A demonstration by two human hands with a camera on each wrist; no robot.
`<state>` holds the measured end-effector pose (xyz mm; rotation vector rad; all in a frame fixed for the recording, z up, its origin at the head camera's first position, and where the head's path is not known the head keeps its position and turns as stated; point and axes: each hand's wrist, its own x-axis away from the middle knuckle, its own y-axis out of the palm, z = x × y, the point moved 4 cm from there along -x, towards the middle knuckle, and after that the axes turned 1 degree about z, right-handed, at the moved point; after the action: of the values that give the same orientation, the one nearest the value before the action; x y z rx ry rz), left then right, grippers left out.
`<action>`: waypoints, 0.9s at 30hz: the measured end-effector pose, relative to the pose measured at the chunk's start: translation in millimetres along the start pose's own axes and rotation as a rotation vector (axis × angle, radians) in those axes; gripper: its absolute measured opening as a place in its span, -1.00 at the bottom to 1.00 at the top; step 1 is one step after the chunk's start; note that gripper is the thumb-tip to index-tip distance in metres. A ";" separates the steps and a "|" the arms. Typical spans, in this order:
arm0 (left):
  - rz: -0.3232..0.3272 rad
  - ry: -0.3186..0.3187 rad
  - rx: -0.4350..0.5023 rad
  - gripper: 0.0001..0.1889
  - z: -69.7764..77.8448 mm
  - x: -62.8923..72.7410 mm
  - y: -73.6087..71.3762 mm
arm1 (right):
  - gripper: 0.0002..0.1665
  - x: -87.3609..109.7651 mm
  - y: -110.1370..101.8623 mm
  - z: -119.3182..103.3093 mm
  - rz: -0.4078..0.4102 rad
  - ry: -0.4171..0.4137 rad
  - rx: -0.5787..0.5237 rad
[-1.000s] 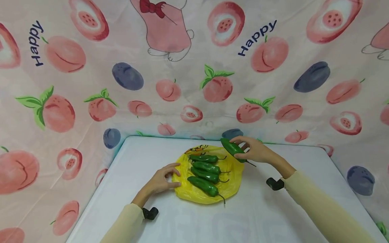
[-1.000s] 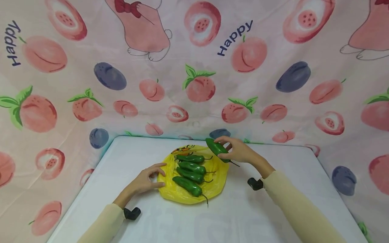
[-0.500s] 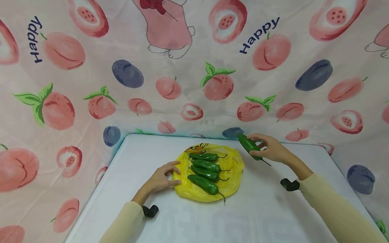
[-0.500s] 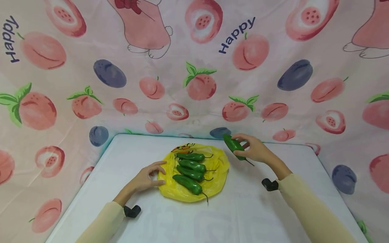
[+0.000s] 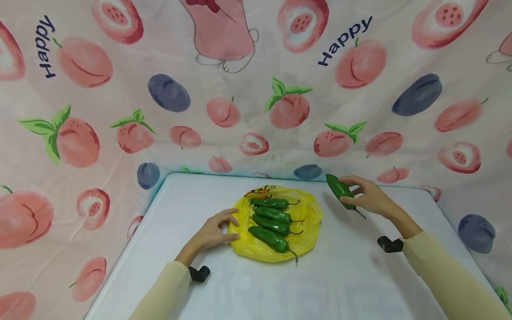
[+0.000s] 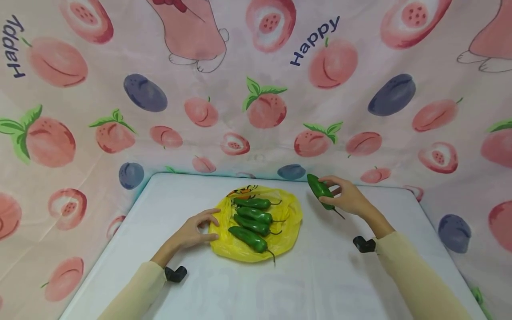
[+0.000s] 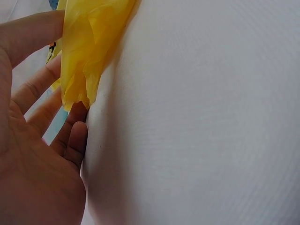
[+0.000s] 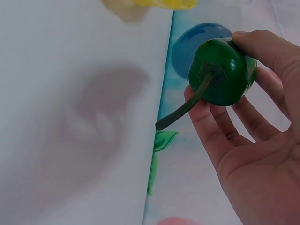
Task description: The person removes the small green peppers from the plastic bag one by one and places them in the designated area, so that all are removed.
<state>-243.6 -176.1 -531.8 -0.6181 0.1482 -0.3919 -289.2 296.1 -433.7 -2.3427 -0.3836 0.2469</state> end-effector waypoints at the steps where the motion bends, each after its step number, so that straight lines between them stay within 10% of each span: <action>1: 0.001 -0.001 -0.001 -0.74 0.6 -0.7 -0.4 | -0.31 0.1 -1.1 1.6 0.004 0.007 0.000; 27: 0.002 0.008 -0.011 -0.73 -3.2 -1.6 0.5 | -0.22 14.1 11.6 44.7 0.057 0.135 -0.035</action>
<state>-245.7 -176.8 -534.7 -0.6275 0.1591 -0.3923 -286.5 321.7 -474.5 -2.3908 -0.2579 0.1084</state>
